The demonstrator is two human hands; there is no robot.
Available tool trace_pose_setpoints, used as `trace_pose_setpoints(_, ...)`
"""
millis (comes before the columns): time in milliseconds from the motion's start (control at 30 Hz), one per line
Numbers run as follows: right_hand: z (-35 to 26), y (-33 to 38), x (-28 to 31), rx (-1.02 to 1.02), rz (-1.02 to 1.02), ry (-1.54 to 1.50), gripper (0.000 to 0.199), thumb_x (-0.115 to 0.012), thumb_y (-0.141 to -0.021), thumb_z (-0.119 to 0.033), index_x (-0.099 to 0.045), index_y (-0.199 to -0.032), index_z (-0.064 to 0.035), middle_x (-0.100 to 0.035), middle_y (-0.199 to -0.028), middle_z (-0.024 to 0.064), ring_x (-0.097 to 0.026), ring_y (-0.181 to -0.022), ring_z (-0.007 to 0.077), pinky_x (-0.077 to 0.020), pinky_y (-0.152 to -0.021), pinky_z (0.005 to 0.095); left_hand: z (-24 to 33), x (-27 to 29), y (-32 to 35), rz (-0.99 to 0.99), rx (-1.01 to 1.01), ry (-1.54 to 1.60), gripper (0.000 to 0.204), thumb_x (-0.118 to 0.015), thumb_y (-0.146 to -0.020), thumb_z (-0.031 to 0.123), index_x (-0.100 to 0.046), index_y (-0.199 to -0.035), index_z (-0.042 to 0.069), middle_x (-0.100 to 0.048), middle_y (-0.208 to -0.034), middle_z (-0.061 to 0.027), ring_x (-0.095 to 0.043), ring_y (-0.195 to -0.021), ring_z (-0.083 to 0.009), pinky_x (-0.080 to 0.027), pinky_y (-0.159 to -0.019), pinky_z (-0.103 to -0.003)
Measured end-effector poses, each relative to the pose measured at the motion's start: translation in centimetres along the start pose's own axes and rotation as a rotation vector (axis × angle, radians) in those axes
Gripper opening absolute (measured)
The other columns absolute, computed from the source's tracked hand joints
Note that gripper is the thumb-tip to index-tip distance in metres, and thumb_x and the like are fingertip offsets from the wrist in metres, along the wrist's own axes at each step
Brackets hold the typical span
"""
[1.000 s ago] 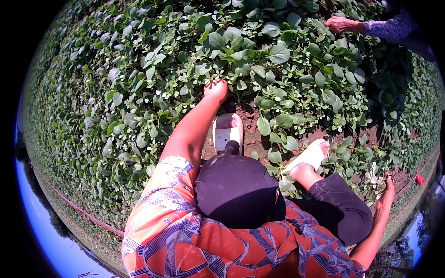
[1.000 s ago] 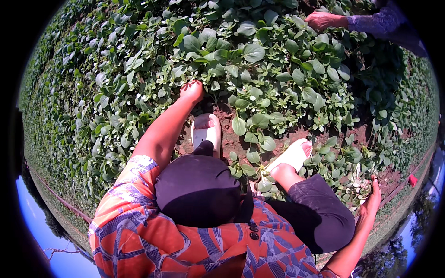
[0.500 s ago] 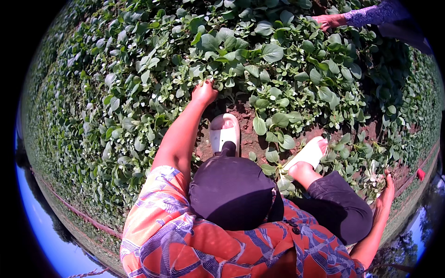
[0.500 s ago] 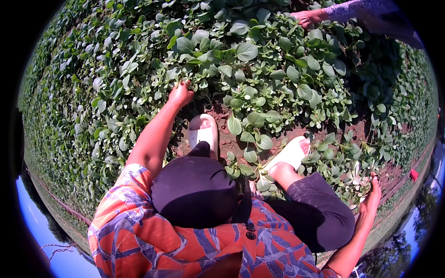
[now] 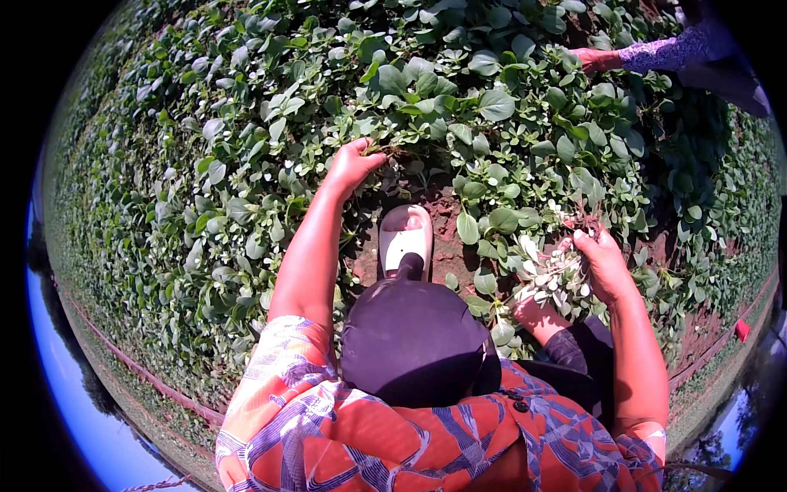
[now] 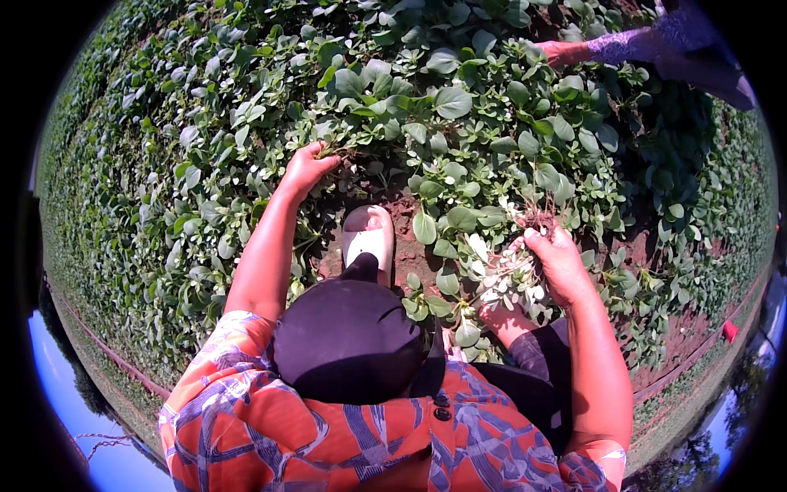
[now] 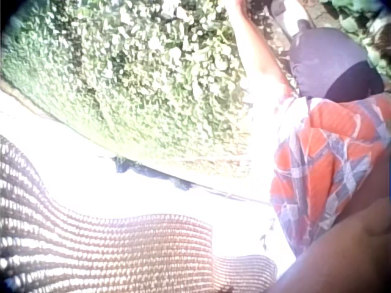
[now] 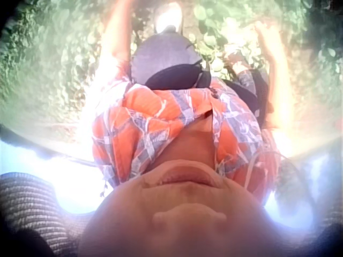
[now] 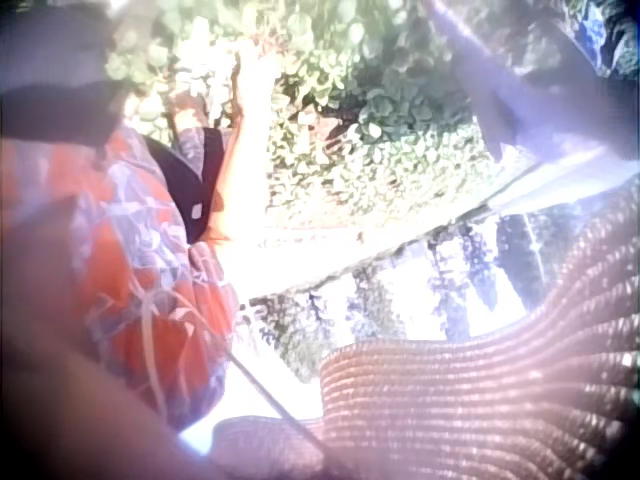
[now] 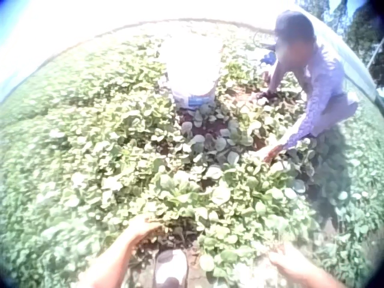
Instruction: The person pulls leafy green plants from the soil by hand and places them into a green bucket, then picks up a purple mesh bag containing harvested greens.
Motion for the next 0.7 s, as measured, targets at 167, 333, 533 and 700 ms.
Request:
trace_pose_setpoints(167,3.8,-5.0,-7.3,-0.059,-0.085,-0.215,0.031,-0.052,-0.080,-0.017,-0.045,-0.106,-0.0037,-0.052,-0.096,0.0040,-0.048,-0.086,0.0125,-0.0386,-0.079,0.0277,9.5,-5.1,5.3,-0.313,-0.045,0.022,0.022,-0.059,-0.069,0.009,-0.054,-0.090,0.002,-0.058,-0.074,-0.0071,-0.055,-0.064,-0.0151,-0.045,-0.062,-0.028)
trace_pose_setpoints(333,1.7,-4.3,-14.6,-0.137,-0.380,-0.924,0.052,-0.048,-0.078,-0.044,-0.039,-0.111,-0.0047,-0.046,-0.109,0.0142,-0.046,-0.100,0.0243,-0.0348,-0.089,0.0422,15.5,-12.8,9.3,-0.390,-0.588,-0.483,0.020,-0.053,-0.063,0.009,-0.050,-0.081,0.000,-0.054,-0.078,-0.0178,-0.054,-0.072,-0.0341,-0.044,-0.063,-0.040)
trace_pose_setpoints(533,5.8,-5.6,-11.5,-0.319,-0.137,-0.897,0.056,-0.055,-0.072,-0.046,-0.044,-0.106,-0.0028,-0.050,-0.102,0.0130,-0.048,-0.095,0.0250,-0.0408,-0.081,0.0404,17.1,-17.3,12.7,-0.609,-0.869,-0.687,0.021,-0.054,-0.063,0.011,-0.050,-0.080,-0.002,-0.052,-0.079,-0.0163,-0.055,-0.074,-0.0309,-0.045,-0.063,-0.039)
trace_pose_setpoints(700,5.8,-6.9,-8.5,-0.121,-0.108,-0.748,0.030,-0.049,-0.080,-0.030,-0.053,-0.093,-0.0035,-0.058,-0.085,0.0087,-0.057,-0.074,0.0192,-0.0487,-0.068,0.0335,20.4,-15.7,13.8,-0.487,-1.099,-0.509,0.023,-0.056,-0.065,0.013,-0.049,-0.082,-0.001,-0.050,-0.081,-0.0119,-0.052,-0.073,-0.0285,-0.042,-0.063,-0.036)
Point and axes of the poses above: each hand's wrist, its own y-axis away from the middle knuckle, its own x-axis out of the back of the hand, z = x × y, the point moved 7 cm from there along -y, towards the middle knuckle
